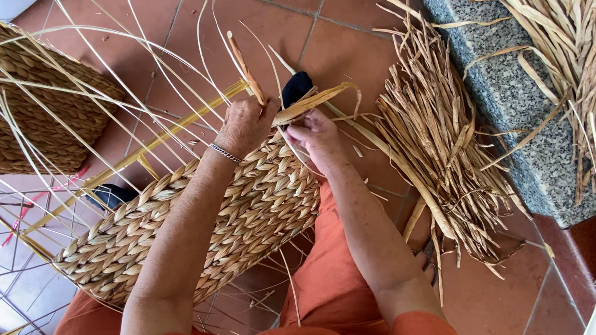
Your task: The person sits on the floor weaving water hyacinth strands around a rectangular woven basket body attached to a bamboo frame. They tuck and weave strands into the basket edge, cut excess strands with scissors, and gather and fold new strands to continue weaving the rim.
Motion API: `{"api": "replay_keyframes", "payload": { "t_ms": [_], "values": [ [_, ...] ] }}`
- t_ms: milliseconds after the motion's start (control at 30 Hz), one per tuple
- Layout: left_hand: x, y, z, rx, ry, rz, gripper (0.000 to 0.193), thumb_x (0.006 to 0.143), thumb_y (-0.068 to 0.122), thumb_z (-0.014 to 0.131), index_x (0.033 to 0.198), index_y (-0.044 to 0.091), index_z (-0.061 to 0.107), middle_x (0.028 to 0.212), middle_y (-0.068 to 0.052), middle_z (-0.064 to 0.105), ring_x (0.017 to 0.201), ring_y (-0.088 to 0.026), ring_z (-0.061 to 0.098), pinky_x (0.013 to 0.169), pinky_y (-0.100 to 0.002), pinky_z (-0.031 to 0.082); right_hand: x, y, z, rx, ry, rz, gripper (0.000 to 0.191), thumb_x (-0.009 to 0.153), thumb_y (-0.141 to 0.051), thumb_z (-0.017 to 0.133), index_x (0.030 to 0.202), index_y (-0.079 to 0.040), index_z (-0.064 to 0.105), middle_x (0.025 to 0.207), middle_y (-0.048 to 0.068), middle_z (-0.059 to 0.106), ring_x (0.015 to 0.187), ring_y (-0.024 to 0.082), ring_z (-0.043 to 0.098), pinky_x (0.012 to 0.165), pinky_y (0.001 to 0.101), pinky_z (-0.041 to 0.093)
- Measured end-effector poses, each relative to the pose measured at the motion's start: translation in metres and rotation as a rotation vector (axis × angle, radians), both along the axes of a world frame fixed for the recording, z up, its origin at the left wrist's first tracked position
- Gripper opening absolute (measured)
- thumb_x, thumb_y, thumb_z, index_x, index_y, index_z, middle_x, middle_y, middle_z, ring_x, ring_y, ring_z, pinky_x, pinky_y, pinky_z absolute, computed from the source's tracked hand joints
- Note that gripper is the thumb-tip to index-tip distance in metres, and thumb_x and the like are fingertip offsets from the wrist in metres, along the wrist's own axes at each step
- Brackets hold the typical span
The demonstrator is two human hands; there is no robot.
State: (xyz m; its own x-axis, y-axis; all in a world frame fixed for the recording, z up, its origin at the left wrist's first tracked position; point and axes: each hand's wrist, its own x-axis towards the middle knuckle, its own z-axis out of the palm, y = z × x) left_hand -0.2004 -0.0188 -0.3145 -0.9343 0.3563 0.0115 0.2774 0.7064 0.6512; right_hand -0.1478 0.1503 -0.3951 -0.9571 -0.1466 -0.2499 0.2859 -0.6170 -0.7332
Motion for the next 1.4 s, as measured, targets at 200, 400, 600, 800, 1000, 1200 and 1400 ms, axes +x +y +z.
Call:
{"api": "replay_keyframes", "payload": {
  "t_ms": [200, 400, 600, 800, 1000, 1200, 1400],
  "values": [
    [0.006, -0.003, 0.001, 0.048, 0.045, -0.015, 0.023, 0.104, 0.022, 0.058, 0.104, 0.004, 0.071, 0.072, -0.018, 0.068, 0.067, -0.034, 0.071, 0.060, -0.044, 0.056, -0.005, -0.019, -0.005, 0.481, 0.209, -0.089, 0.029, 0.101, -0.019, 0.070, 0.126, -0.005, 0.070, 0.102, 0.000, 0.066, 0.088, 0.006, 0.058, 0.077, 0.0220, 0.050],
    [0.028, -0.013, 0.001, 0.179, 0.375, -0.089, 0.017, 0.106, 0.012, 0.060, 0.113, 0.000, 0.069, 0.113, -0.019, 0.072, 0.103, -0.032, 0.073, 0.082, -0.039, 0.063, -0.021, -0.026, -0.003, 0.455, 0.245, -0.167, 0.021, 0.106, -0.019, 0.063, 0.112, -0.001, 0.073, 0.092, -0.001, 0.072, 0.081, 0.003, 0.063, 0.070, 0.0216, 0.054],
    [0.059, -0.016, -0.022, 0.191, 0.344, 0.065, 0.020, 0.103, 0.007, 0.064, 0.119, -0.001, 0.072, 0.122, -0.016, 0.064, 0.101, -0.022, 0.071, 0.083, -0.032, 0.065, -0.035, -0.030, -0.006, 0.221, 0.012, -0.133, 0.018, 0.102, -0.013, 0.065, 0.100, 0.002, 0.075, 0.081, 0.003, 0.073, 0.066, 0.007, 0.061, 0.056, 0.0252, 0.049],
    [0.066, -0.010, -0.024, 0.108, 0.446, 0.038, 0.023, 0.097, 0.006, 0.070, 0.119, 0.003, 0.073, 0.124, -0.010, 0.065, 0.106, -0.024, 0.069, 0.092, -0.032, 0.063, -0.047, -0.026, 0.001, 0.818, 0.230, -0.147, 0.013, 0.095, -0.013, 0.075, 0.091, -0.001, 0.078, 0.071, 0.002, 0.071, 0.062, 0.007, 0.058, 0.056, 0.0255, 0.047],
    [0.080, -0.020, 0.008, -0.091, 0.562, -0.141, 0.042, 0.078, 0.001, 0.071, 0.120, -0.006, 0.071, 0.130, -0.018, 0.064, 0.105, -0.032, 0.066, 0.091, -0.041, 0.059, -0.056, -0.023, 0.017, 0.713, 0.296, -0.107, 0.017, 0.088, -0.011, 0.082, 0.101, -0.002, 0.076, 0.075, 0.004, 0.071, 0.068, 0.007, 0.058, 0.059, 0.0243, 0.048],
    [0.044, -0.026, -0.002, 0.081, 0.468, 0.051, 0.023, 0.094, 0.000, 0.065, 0.117, -0.001, 0.068, 0.115, -0.018, 0.073, 0.088, -0.032, 0.075, 0.074, -0.038, 0.063, -0.065, -0.035, 0.016, 0.410, -0.004, -0.051, 0.020, 0.089, -0.011, 0.080, 0.101, 0.002, 0.071, 0.078, 0.005, 0.073, 0.065, 0.009, 0.066, 0.058, 0.0241, 0.053],
    [0.016, -0.009, -0.021, -0.280, 0.131, 0.249, 0.038, 0.097, 0.001, 0.052, 0.133, -0.010, 0.051, 0.091, -0.027, 0.072, 0.066, -0.034, 0.072, 0.058, -0.044, 0.059, -0.066, -0.043, 0.005, 0.394, 0.055, 0.009, 0.034, 0.106, -0.028, 0.064, 0.092, 0.001, 0.076, 0.074, -0.003, 0.060, 0.065, 0.004, 0.049, 0.058, 0.0238, 0.039]
  ]
}}
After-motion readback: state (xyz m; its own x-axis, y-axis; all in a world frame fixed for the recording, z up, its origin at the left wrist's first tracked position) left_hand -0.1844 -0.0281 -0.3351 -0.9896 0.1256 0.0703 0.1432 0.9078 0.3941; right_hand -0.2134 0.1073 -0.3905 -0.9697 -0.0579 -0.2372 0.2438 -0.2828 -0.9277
